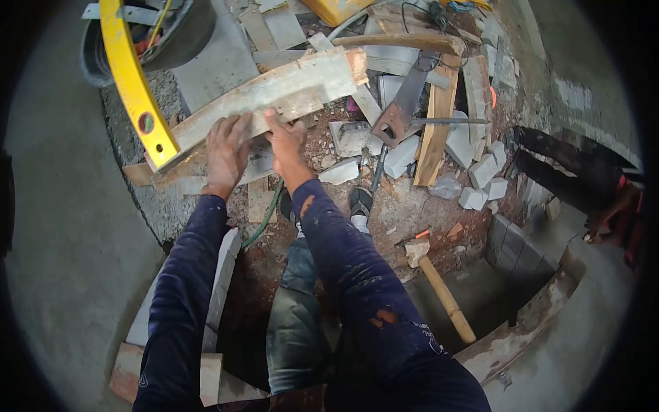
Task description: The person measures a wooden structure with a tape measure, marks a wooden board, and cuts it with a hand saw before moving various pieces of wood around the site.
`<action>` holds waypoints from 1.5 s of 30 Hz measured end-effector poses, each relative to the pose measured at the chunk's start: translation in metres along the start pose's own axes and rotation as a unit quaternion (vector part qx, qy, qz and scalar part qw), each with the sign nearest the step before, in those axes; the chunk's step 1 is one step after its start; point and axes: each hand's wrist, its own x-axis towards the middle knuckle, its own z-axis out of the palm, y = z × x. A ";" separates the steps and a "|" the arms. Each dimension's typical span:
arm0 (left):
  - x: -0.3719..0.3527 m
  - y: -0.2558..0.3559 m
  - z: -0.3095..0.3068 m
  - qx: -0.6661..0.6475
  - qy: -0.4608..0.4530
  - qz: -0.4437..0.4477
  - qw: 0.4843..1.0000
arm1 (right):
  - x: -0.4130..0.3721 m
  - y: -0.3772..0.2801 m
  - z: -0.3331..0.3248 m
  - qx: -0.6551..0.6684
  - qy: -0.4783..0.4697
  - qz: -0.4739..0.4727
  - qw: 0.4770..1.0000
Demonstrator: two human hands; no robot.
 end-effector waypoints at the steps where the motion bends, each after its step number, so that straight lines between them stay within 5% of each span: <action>1: 0.004 -0.009 0.000 -0.013 -0.014 -0.005 1.000 | 0.005 0.003 0.007 -0.022 0.007 0.002 1.000; 7: 0.008 -0.037 0.010 -0.072 -0.015 0.028 0.997 | -0.005 -0.018 0.029 -0.103 0.037 -0.011 0.994; 14: 0.012 -0.035 0.016 -0.045 -0.019 0.012 0.999 | 0.012 -0.010 0.016 -0.385 0.096 -0.032 0.917; 21: 0.012 -0.040 0.024 0.014 -0.036 0.020 0.999 | 0.031 0.010 -0.006 -0.387 0.060 0.016 0.920; 24: 0.012 -0.032 0.031 -0.009 -0.046 0.016 0.999 | 0.041 0.018 -0.013 -0.488 0.069 0.002 0.870; 27: 0.008 -0.050 0.028 0.023 -0.029 0.041 0.998 | 0.039 0.020 -0.012 -0.409 0.029 0.056 0.911; 28: 0.006 -0.057 0.028 0.059 -0.020 0.048 0.997 | 0.041 0.035 -0.008 -0.427 0.107 -0.031 0.898; 32: 0.008 -0.093 0.066 0.143 -0.028 0.101 0.984 | 0.023 0.011 -0.004 -0.469 0.061 -0.033 0.881; 38: 0.005 -0.119 0.077 0.066 -0.044 0.092 0.993 | 0.069 0.090 -0.002 -0.420 0.108 -0.118 0.894; 43: 0.021 -0.131 0.073 0.152 -0.122 0.102 0.976 | 0.045 0.063 0.007 -0.386 0.096 -0.036 0.917; 45: 0.020 -0.150 0.086 0.151 -0.076 0.143 0.975 | 0.038 0.045 0.001 -0.384 0.039 -0.035 0.922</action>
